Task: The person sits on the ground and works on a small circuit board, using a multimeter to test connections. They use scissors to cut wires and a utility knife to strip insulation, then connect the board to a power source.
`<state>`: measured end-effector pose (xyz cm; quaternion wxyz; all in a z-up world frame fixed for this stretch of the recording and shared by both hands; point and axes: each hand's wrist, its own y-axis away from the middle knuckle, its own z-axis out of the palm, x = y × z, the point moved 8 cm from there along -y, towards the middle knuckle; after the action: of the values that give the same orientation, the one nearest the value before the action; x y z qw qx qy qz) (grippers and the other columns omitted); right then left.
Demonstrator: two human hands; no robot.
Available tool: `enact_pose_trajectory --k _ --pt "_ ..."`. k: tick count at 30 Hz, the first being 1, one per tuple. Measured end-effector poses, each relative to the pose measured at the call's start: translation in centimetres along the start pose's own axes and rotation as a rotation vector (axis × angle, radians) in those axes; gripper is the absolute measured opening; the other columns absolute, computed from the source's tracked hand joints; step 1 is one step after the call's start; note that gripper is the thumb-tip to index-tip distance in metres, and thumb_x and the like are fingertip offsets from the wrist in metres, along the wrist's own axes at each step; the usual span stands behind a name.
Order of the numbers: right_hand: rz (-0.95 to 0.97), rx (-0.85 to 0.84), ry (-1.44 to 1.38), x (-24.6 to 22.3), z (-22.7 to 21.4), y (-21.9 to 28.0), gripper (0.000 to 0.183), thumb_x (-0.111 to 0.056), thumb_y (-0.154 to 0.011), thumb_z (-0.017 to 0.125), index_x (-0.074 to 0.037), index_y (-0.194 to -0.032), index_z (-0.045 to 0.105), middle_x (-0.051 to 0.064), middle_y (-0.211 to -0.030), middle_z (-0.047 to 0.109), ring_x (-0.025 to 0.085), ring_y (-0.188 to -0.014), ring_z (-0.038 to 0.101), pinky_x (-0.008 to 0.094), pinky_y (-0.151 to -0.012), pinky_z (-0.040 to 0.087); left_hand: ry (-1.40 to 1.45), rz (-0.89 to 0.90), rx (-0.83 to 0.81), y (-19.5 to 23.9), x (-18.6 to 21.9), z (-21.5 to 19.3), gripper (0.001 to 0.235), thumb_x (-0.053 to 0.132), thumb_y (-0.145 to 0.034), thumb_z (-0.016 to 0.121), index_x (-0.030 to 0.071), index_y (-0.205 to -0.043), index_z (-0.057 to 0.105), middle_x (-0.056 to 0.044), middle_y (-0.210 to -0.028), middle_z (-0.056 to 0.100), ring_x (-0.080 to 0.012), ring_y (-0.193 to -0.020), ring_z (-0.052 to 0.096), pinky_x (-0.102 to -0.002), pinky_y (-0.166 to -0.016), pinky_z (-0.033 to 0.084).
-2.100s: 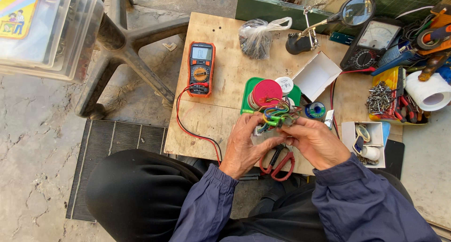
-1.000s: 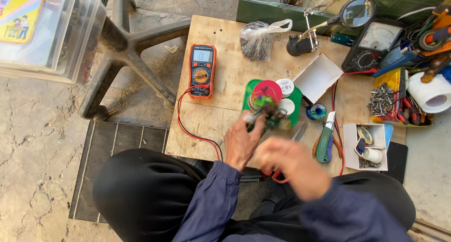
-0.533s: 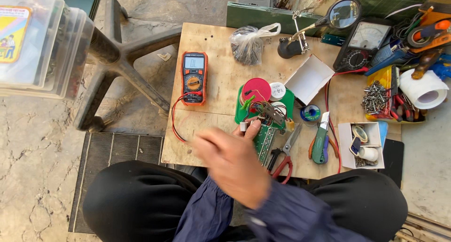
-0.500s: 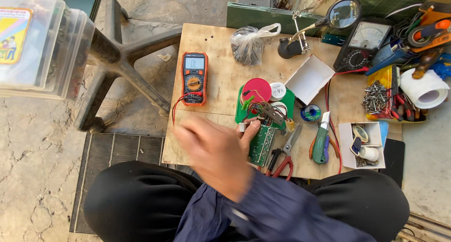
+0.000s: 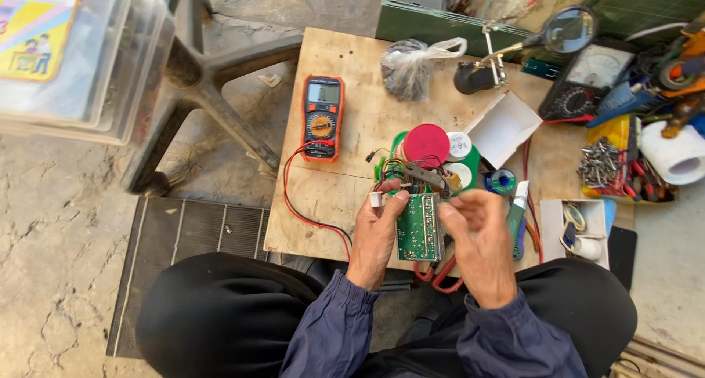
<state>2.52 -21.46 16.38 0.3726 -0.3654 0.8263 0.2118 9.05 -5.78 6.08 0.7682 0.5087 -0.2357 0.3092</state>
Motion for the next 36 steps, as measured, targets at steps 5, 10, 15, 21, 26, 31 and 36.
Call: enact_pose_trajectory --k 5,10,15,21,26,31,36 --pt "0.086 -0.193 -0.247 2.9 3.0 -0.3 0.054 -0.025 -0.101 0.084 -0.003 -0.147 0.068 0.018 -0.109 0.075 0.018 -0.099 0.072 0.04 -0.093 0.062 0.038 0.227 -0.046 -0.5 -0.3 0.2 0.03 0.024 -0.101 0.084 0.014 -0.128 0.076 0.002 -0.079 0.072 -0.002 -0.079 0.064 -0.021 -0.074 0.059" --pt "0.008 -0.16 -0.27 4.5 3.1 0.0 0.044 -0.017 -0.103 0.082 -0.004 -0.144 0.072 0.013 -0.102 0.077 0.01 -0.085 0.066 0.031 -0.081 0.062 -0.112 0.267 0.029 -1.8 -1.0 -0.3 0.035 0.036 -0.087 0.099 0.014 -0.109 0.082 0.0 -0.077 0.076 -0.0043 -0.074 0.064 -0.021 -0.066 0.058" --pt "-0.077 -0.115 -0.189 4.0 2.5 0.9 0.045 -0.013 -0.102 0.084 -0.003 -0.143 0.071 0.016 -0.102 0.081 0.013 -0.08 0.07 0.03 -0.076 0.063 -0.178 0.278 0.094 -1.5 -0.9 -1.2 0.03 0.037 -0.083 0.102 0.015 -0.097 0.087 -0.001 -0.072 0.078 -0.0044 -0.068 0.068 -0.02 -0.06 0.061" --pt "-0.045 -0.127 -0.215 5.5 2.0 0.7 0.044 -0.014 -0.101 0.083 -0.005 -0.144 0.072 0.016 -0.104 0.082 0.015 -0.078 0.07 0.033 -0.071 0.063 -0.269 0.336 0.022 -1.1 -1.2 -0.9 0.019 0.03 -0.099 0.088 0.012 -0.101 0.089 -0.001 -0.07 0.076 -0.0072 -0.069 0.071 -0.025 -0.068 0.062" --pt "-0.036 -0.129 -0.273 6.0 2.0 0.8 0.044 -0.011 -0.102 0.081 -0.006 -0.144 0.071 0.014 -0.105 0.081 0.01 -0.078 0.062 0.03 -0.07 0.062 -0.293 0.416 -0.022 -1.8 -2.2 -0.9 0.015 0.028 -0.105 0.082 0.014 -0.104 0.09 -0.001 -0.073 0.078 -0.0053 -0.076 0.068 -0.022 -0.071 0.059" --pt "-0.045 -0.15 -0.253 5.9 1.6 0.6 0.042 -0.01 -0.101 0.082 -0.007 -0.142 0.073 0.01 -0.104 0.081 0.007 -0.079 0.062 0.029 -0.072 0.062 -0.142 0.272 -0.137 -1.2 -1.5 0.1 0.027 0.026 -0.094 0.093 0.007 -0.113 0.087 -0.007 -0.081 0.082 -0.0101 -0.078 0.077 -0.028 -0.075 0.068" --pt "-0.09 -0.18 -0.189 4.8 0.4 1.0 0.041 -0.012 -0.1 0.083 -0.011 -0.141 0.076 0.01 -0.104 0.082 0.01 -0.078 0.066 0.03 -0.068 0.061 -0.246 0.281 -0.195 -1.0 -0.5 -0.1 0.023 0.022 -0.093 0.093 0.006 -0.108 0.087 -0.006 -0.074 0.079 -0.0092 -0.074 0.075 -0.026 -0.073 0.068"
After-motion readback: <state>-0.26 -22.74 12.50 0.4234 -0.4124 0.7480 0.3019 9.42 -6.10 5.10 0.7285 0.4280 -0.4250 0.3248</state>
